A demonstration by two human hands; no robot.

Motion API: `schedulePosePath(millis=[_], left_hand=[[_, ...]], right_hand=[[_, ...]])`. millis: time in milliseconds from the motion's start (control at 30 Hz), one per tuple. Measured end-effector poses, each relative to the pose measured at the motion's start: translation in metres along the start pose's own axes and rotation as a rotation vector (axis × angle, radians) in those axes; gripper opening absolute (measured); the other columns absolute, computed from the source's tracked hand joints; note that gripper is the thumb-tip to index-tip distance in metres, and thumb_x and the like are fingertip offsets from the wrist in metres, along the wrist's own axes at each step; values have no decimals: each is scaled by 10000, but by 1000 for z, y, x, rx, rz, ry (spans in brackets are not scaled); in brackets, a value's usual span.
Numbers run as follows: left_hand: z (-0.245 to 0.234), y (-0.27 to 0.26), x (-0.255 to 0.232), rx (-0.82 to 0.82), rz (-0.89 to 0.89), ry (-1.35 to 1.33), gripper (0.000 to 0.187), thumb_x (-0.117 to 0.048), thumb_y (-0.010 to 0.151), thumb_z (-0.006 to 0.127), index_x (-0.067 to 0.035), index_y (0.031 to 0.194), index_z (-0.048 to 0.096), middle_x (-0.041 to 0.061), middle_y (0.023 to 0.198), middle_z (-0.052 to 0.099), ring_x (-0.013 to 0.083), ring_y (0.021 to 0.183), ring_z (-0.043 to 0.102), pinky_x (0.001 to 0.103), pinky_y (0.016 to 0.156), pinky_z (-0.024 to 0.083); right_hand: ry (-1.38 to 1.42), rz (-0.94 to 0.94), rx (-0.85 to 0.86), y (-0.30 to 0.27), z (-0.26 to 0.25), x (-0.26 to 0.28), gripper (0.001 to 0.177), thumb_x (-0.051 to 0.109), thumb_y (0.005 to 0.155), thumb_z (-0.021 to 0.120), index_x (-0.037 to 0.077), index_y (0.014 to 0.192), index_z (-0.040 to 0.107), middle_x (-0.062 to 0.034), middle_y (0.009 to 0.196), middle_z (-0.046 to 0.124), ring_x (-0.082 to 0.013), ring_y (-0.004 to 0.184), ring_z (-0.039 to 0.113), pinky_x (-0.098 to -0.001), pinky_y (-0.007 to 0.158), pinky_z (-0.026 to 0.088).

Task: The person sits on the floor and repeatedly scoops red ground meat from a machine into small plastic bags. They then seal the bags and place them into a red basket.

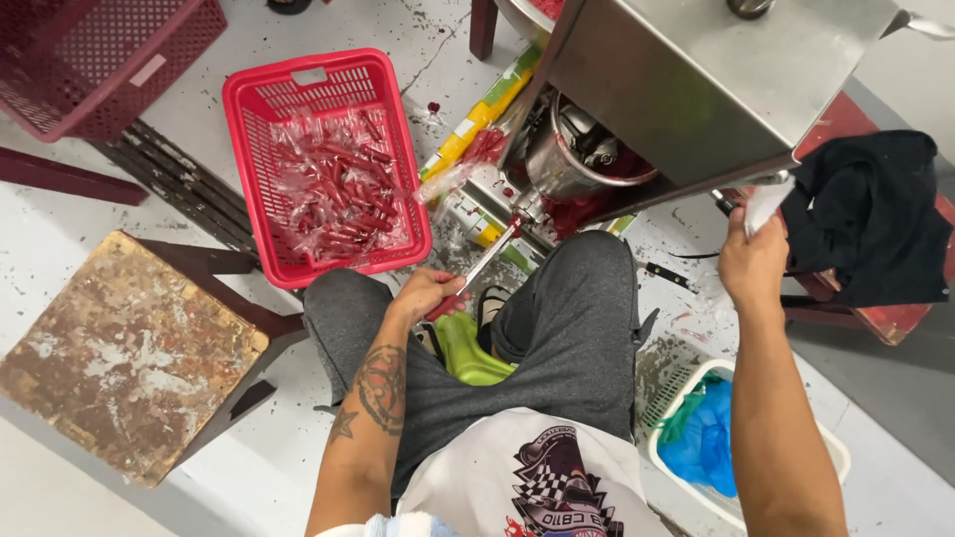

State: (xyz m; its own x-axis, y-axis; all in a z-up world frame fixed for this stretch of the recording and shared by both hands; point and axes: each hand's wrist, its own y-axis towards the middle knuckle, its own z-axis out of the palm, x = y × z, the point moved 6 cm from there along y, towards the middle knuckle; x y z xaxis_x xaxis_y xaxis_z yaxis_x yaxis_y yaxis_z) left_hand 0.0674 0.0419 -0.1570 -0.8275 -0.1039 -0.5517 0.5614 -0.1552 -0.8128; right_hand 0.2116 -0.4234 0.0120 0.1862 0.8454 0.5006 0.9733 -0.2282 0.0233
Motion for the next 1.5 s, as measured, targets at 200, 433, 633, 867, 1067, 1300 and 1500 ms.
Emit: schedulePosePath(millis=[200, 433, 633, 867, 1067, 1300, 1500], left_hand=[[-5, 5, 7, -17, 32, -4, 322, -206, 971, 708, 96, 1083, 705, 201, 911, 778, 216, 672, 742, 265, 535, 581], [-5, 0, 9, 15, 37, 116, 300, -197, 966, 668, 62, 1110, 714, 146, 971, 790, 187, 745, 753, 250, 598, 580], [-2, -17, 0, 14, 61, 300, 203, -105, 979, 645, 2, 1097, 771, 80, 990, 797, 138, 825, 739, 261, 726, 574], [-35, 39, 31, -315, 287, 838, 346, -351, 826, 748, -168, 1116, 798, 89, 913, 781, 280, 962, 763, 397, 788, 619], [-44, -59, -98, -560, 461, 765, 388, -275, 724, 814, -131, 1080, 761, 145, 884, 751, 355, 901, 750, 465, 728, 607], [101, -76, -30, -39, 454, -142, 266, -128, 736, 923, -80, 921, 738, -20, 787, 667, 64, 722, 614, 168, 653, 496], [93, -47, 4, -38, 418, -387, 300, -71, 751, 936, -49, 940, 704, 53, 762, 736, 133, 640, 724, 227, 560, 607]], right_hand=[[-56, 131, 144, 1, -14, 24, 497, 363, 1138, 455, -59, 1380, 560, -338, 1209, 642, -576, 1093, 576, -591, 853, 427], [-32, -122, -9, 38, -37, 11, 351, 292, 1142, 510, 122, 1409, 661, -282, 1189, 652, -475, 1074, 615, -513, 908, 439], [108, -361, -124, -46, -84, 85, 501, 375, 1225, 403, -40, 1386, 634, -238, 1228, 632, -361, 1119, 581, -453, 972, 430], [655, 502, 627, -185, 57, 122, 356, 381, 944, 706, 135, 1194, 766, -35, 668, 623, -78, 471, 457, -225, 405, 391], [865, 282, 724, -205, 87, 163, 239, 237, 997, 711, 114, 798, 666, 19, 438, 496, -45, 368, 401, -198, 339, 264], [586, -167, 767, -194, 67, 204, 133, 174, 887, 787, 54, 862, 737, -94, 733, 747, -146, 715, 575, -334, 634, 492], [753, 29, 779, -198, 65, 192, 103, 190, 898, 796, 112, 879, 731, 44, 679, 622, -99, 675, 529, -255, 600, 421]])
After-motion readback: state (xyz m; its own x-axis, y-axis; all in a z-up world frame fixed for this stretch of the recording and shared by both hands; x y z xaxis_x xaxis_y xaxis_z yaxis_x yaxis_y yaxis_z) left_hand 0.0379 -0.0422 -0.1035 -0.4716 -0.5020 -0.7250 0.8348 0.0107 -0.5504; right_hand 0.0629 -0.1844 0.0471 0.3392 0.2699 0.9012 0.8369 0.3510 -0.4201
